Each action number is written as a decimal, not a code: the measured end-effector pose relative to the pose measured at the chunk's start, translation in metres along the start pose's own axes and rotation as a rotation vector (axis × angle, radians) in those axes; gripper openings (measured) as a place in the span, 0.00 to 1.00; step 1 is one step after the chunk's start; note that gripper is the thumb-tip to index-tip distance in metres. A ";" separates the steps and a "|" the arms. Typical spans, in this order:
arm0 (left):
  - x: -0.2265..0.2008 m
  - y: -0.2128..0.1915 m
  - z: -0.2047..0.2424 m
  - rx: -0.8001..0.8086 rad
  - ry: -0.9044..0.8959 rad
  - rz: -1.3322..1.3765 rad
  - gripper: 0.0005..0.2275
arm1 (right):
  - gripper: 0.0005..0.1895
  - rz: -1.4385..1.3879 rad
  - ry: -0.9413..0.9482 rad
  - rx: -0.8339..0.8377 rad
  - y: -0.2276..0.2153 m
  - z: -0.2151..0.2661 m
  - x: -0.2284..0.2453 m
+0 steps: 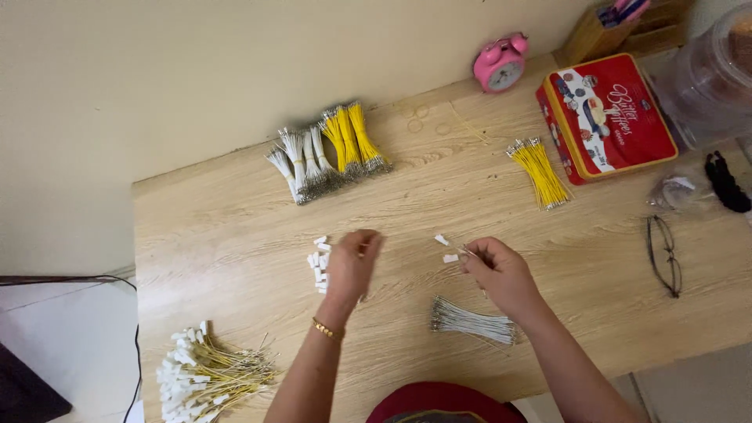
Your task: Manually assemble electronic cable components by attaching small white plastic connectors to the tips of wire bundles.
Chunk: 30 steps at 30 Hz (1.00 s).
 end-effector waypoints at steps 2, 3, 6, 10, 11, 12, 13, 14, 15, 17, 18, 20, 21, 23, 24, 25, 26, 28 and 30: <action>-0.045 -0.003 0.027 0.275 -0.188 0.422 0.11 | 0.05 -0.029 0.004 0.008 0.002 0.005 0.009; -0.057 0.006 0.036 0.363 -0.232 0.616 0.09 | 0.05 -0.047 -0.011 0.013 0.003 0.006 0.013; -0.093 0.017 0.055 0.495 -0.267 0.886 0.08 | 0.05 -0.063 -0.029 0.013 0.001 0.009 0.019; -0.102 0.034 0.063 0.540 -0.262 1.032 0.08 | 0.05 -0.035 -0.056 0.015 -0.004 0.016 0.034; -0.103 0.033 0.063 0.543 -0.259 1.031 0.08 | 0.05 -0.035 -0.058 0.012 -0.005 0.018 0.034; -0.104 0.032 0.064 0.547 -0.257 1.016 0.06 | 0.05 -0.054 -0.062 0.020 -0.006 0.020 0.034; -0.104 0.031 0.064 0.550 -0.257 1.001 0.05 | 0.05 -0.072 -0.065 0.029 -0.005 0.022 0.035; -0.104 0.033 0.065 0.552 -0.254 1.000 0.05 | 0.05 -0.073 -0.066 0.026 -0.003 0.025 0.038; -0.103 0.035 0.066 0.565 -0.259 1.026 0.05 | 0.05 -0.161 -0.043 0.022 0.000 0.028 0.041; -0.103 0.038 0.069 0.577 -0.262 1.052 0.04 | 0.05 -0.251 -0.023 0.018 0.004 0.031 0.041; -0.104 0.038 0.070 0.597 -0.251 1.057 0.05 | 0.04 -0.321 -0.018 0.013 0.005 0.031 0.039; -0.108 0.035 0.072 0.616 -0.244 1.064 0.05 | 0.03 -0.389 -0.010 0.009 0.007 0.030 0.038; -0.109 0.032 0.073 0.612 -0.248 1.068 0.05 | 0.05 -0.374 -0.006 0.004 0.008 0.030 0.037; -0.109 0.031 0.075 0.605 -0.251 1.074 0.05 | 0.06 -0.358 -0.003 0.000 0.008 0.030 0.040; -0.107 0.032 0.075 0.597 -0.247 1.066 0.05 | 0.08 -0.270 -0.036 0.017 0.007 0.029 0.045; -0.105 0.033 0.075 0.589 -0.244 1.057 0.05 | 0.12 -0.182 -0.068 0.035 0.007 0.029 0.049; -0.105 0.034 0.075 0.587 -0.245 1.058 0.05 | 0.12 -0.182 -0.067 0.037 0.007 0.028 0.045; -0.106 0.033 0.075 0.563 -0.228 1.062 0.05 | 0.09 -0.138 -0.061 0.014 0.004 0.026 0.035; -0.107 0.032 0.075 0.563 -0.226 1.064 0.05 | 0.07 -0.144 -0.060 0.001 0.006 0.027 0.041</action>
Point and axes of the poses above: each hand's wrist, its own z-axis away from the middle knuckle, its own y-axis out of the palm, x = y × z, the point moved 5 cm from there along -z, towards the middle knuckle, and after that the axes turned 10 degrees about -y, right-handed, at the moved point
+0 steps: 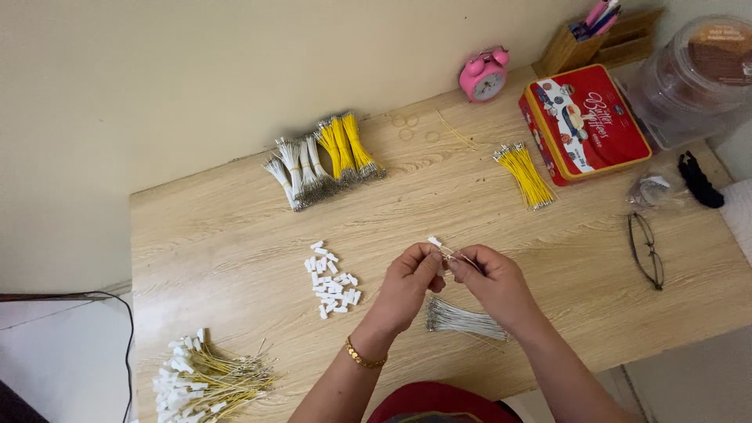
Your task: Manually assemble electronic cable components by attaching small white plastic connectors to the tips of wire bundles.
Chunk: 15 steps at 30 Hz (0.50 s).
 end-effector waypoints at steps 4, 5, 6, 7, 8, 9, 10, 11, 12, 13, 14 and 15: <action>0.002 0.000 0.000 0.000 -0.052 0.042 0.05 | 0.04 -0.091 0.042 -0.060 0.003 0.001 0.003; 0.001 0.001 0.000 0.000 -0.053 0.042 0.05 | 0.04 -0.091 0.043 -0.061 0.004 0.001 0.005; 0.002 0.001 -0.001 -0.003 -0.077 0.072 0.05 | 0.04 -0.064 0.025 -0.061 0.004 0.000 0.007; 0.003 0.001 -0.001 -0.007 -0.102 0.101 0.05 | 0.05 -0.038 0.007 -0.061 0.004 0.000 0.010; 0.006 0.000 -0.002 -0.007 -0.104 0.100 0.05 | 0.05 -0.039 0.008 -0.062 0.003 0.000 0.007; 0.010 0.000 -0.004 -0.005 -0.124 0.143 0.06 | 0.06 -0.016 0.003 -0.064 0.000 0.000 0.006; 0.014 -0.001 -0.006 -0.003 -0.145 0.186 0.07 | 0.06 0.008 -0.002 -0.065 -0.002 0.000 0.004; 0.011 0.001 -0.005 -0.002 -0.146 0.186 0.07 | 0.06 0.008 -0.001 -0.066 -0.003 0.000 0.003; 0.010 0.002 -0.004 -0.018 -0.171 0.246 0.06 | 0.06 0.029 -0.002 -0.064 -0.005 -0.001 0.003; 0.008 0.003 -0.003 -0.034 -0.195 0.306 0.07 | 0.06 0.050 -0.003 -0.062 -0.006 -0.001 0.003; 0.012 -0.001 -0.006 -0.034 -0.196 0.305 0.07 | 0.06 0.049 -0.002 -0.063 -0.006 -0.001 0.007; 0.017 -0.005 -0.009 -0.034 -0.214 0.406 0.08 | 0.05 0.085 0.009 -0.058 -0.007 -0.001 0.010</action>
Point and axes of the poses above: each hand's wrist, its own z-axis away from the middle knuckle, its own y-axis out of the palm, x = y × z, the point moved 5 cm from there along -z, towards the middle knuckle, and after that the axes turned 10 degrees about -y, right-handed, at the moved point
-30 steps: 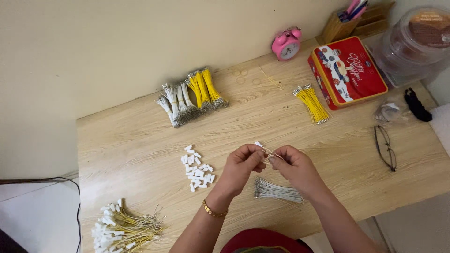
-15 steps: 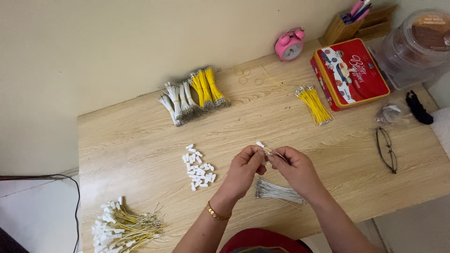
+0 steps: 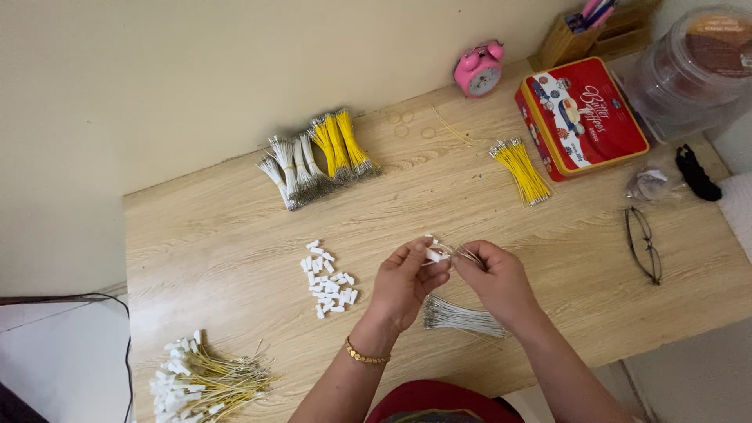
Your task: Manually assemble electronic cable components by attaching small white plastic connectors to the tips of wire bundles.
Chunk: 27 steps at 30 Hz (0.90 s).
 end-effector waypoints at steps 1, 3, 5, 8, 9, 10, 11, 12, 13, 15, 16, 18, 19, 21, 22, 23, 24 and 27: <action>0.003 -0.006 -0.004 0.007 -0.020 0.100 0.10 | 0.04 0.036 0.010 0.005 -0.001 0.000 0.003; 0.005 -0.006 -0.006 0.016 -0.045 0.146 0.10 | 0.03 0.048 0.005 0.027 -0.001 0.000 0.004; 0.006 -0.005 -0.006 0.025 -0.069 0.188 0.10 | 0.02 0.058 -0.001 0.048 0.001 0.001 0.007; 0.005 0.000 0.000 0.036 -0.109 0.225 0.11 | 0.05 0.098 0.012 0.025 0.002 0.003 0.011; 0.005 0.002 0.002 0.035 -0.117 0.230 0.10 | 0.05 0.125 0.027 0.029 0.002 0.002 0.011; 0.004 0.004 0.004 0.033 -0.125 0.236 0.10 | 0.05 0.151 0.043 0.033 0.002 0.001 0.011; 0.007 0.001 0.002 0.032 -0.126 0.234 0.10 | 0.05 0.150 0.044 0.032 0.001 0.001 0.010; 0.010 -0.002 -0.001 0.039 -0.123 0.228 0.10 | 0.04 0.168 0.039 0.053 0.001 0.001 0.010; 0.013 -0.005 -0.004 0.046 -0.120 0.222 0.10 | 0.04 0.185 0.034 0.074 0.001 0.001 0.009; 0.015 -0.004 -0.006 0.045 -0.116 0.215 0.10 | 0.04 0.170 0.037 0.086 0.001 0.001 0.013; 0.016 -0.004 -0.007 0.044 -0.110 0.210 0.09 | 0.04 0.154 0.040 0.101 0.001 0.001 0.015; 0.020 -0.008 -0.012 0.040 -0.097 0.195 0.09 | 0.04 0.127 0.043 0.104 0.002 0.001 0.012; 0.022 -0.011 -0.014 0.037 -0.082 0.180 0.10 | 0.05 0.100 0.046 0.109 0.002 0.000 0.010; 0.019 -0.011 -0.014 0.034 -0.078 0.179 0.10 | 0.05 0.063 0.033 0.115 0.003 0.000 0.010; 0.016 -0.012 -0.014 0.031 -0.072 0.179 0.10 | 0.04 0.026 0.018 0.122 0.004 0.000 0.011; 0.014 -0.009 -0.013 0.031 -0.072 0.179 0.10 | 0.04 0.027 0.018 0.122 0.002 -0.001 0.004; 0.012 -0.007 -0.012 0.022 -0.066 0.180 0.10 | 0.05 0.066 0.019 0.109 0.000 -0.003 -0.003; 0.012 -0.004 -0.009 0.007 -0.055 0.168 0.09 | 0.06 0.171 0.020 0.105 0.000 -0.005 -0.001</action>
Point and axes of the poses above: each hand's wrist, its own z-axis away from the middle knuckle, its own y-axis out of the palm, x = y × z, the point moved 5 cm from there along -z, towards the middle knuckle, and after that the axes turned 10 degrees about -y, right-handed, at the moved point
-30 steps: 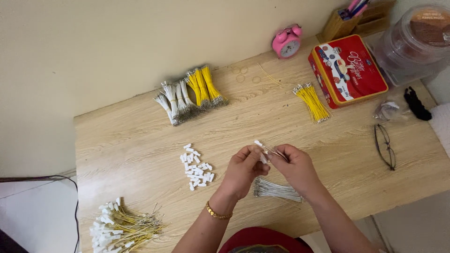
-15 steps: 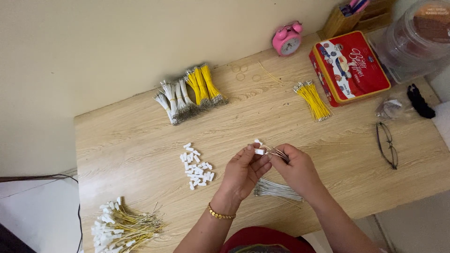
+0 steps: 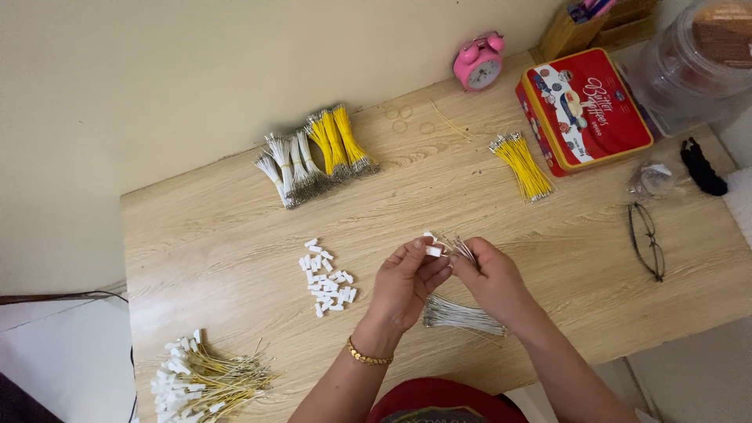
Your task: Manually assemble electronic cable components by attaching small white plastic connectors to the tips of wire bundles.
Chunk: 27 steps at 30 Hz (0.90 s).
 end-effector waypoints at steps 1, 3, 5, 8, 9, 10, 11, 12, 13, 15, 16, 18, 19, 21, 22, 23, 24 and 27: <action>0.002 0.001 0.000 -0.003 0.004 -0.014 0.09 | 0.06 0.067 0.003 0.007 0.000 0.000 0.004; 0.004 0.002 -0.002 -0.020 0.012 -0.005 0.09 | 0.06 0.086 0.003 0.003 0.002 0.000 0.008; 0.004 0.005 -0.003 -0.036 0.021 0.004 0.09 | 0.06 0.104 0.004 -0.002 0.002 0.000 0.010; 0.005 0.008 -0.002 -0.061 0.027 0.017 0.08 | 0.06 0.131 -0.023 -0.020 0.003 -0.002 0.010; 0.006 0.008 -0.003 -0.066 0.024 0.030 0.08 | 0.06 0.124 -0.037 -0.027 0.003 -0.002 0.010; 0.007 0.008 -0.003 -0.071 0.021 0.044 0.09 | 0.06 0.117 -0.050 -0.033 0.003 -0.003 0.009; 0.008 0.009 -0.003 -0.069 0.018 0.044 0.09 | 0.06 0.119 -0.049 -0.035 0.003 -0.004 0.007; 0.009 0.009 -0.003 -0.073 0.022 0.046 0.09 | 0.07 0.117 -0.060 -0.039 0.002 -0.006 0.006; 0.009 0.009 -0.003 -0.078 0.025 0.048 0.09 | 0.07 0.114 -0.070 -0.042 0.002 -0.008 0.004; 0.011 0.003 -0.011 -0.082 0.030 0.036 0.09 | 0.07 0.144 -0.069 -0.034 0.003 -0.008 0.007; 0.012 0.000 -0.014 -0.087 0.038 0.024 0.09 | 0.08 0.173 -0.072 -0.024 0.004 -0.009 0.009; 0.017 -0.005 -0.017 -0.093 0.037 0.031 0.09 | 0.08 0.176 -0.068 -0.021 0.004 -0.007 0.007; 0.017 -0.008 -0.019 -0.094 0.044 0.035 0.09 | 0.08 0.179 -0.074 -0.020 0.005 -0.008 0.007; 0.020 -0.013 -0.023 -0.099 0.033 0.061 0.09 | 0.08 0.173 -0.080 -0.007 0.008 -0.009 -0.003; 0.024 -0.017 -0.024 -0.100 0.017 0.085 0.09 | 0.08 0.168 -0.084 0.000 0.010 -0.008 -0.008; 0.026 -0.019 -0.024 -0.106 0.015 0.090 0.09 | 0.08 0.169 -0.079 0.006 0.011 -0.007 -0.010; 0.029 -0.022 -0.023 -0.113 0.005 0.097 0.09 | 0.08 0.158 -0.085 0.005 0.012 -0.007 -0.011; 0.034 -0.032 -0.026 -0.128 -0.012 0.120 0.09 | 0.08 0.194 -0.090 0.020 0.018 -0.003 -0.015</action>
Point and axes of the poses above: each hand's wrist, its own z-axis away from the middle knuckle, its own y-axis out of the palm, x = y × z, the point moved 5 cm from there along -z, towards the middle knuckle, and after that the axes turned 10 degrees about -y, right-handed, at the moved point
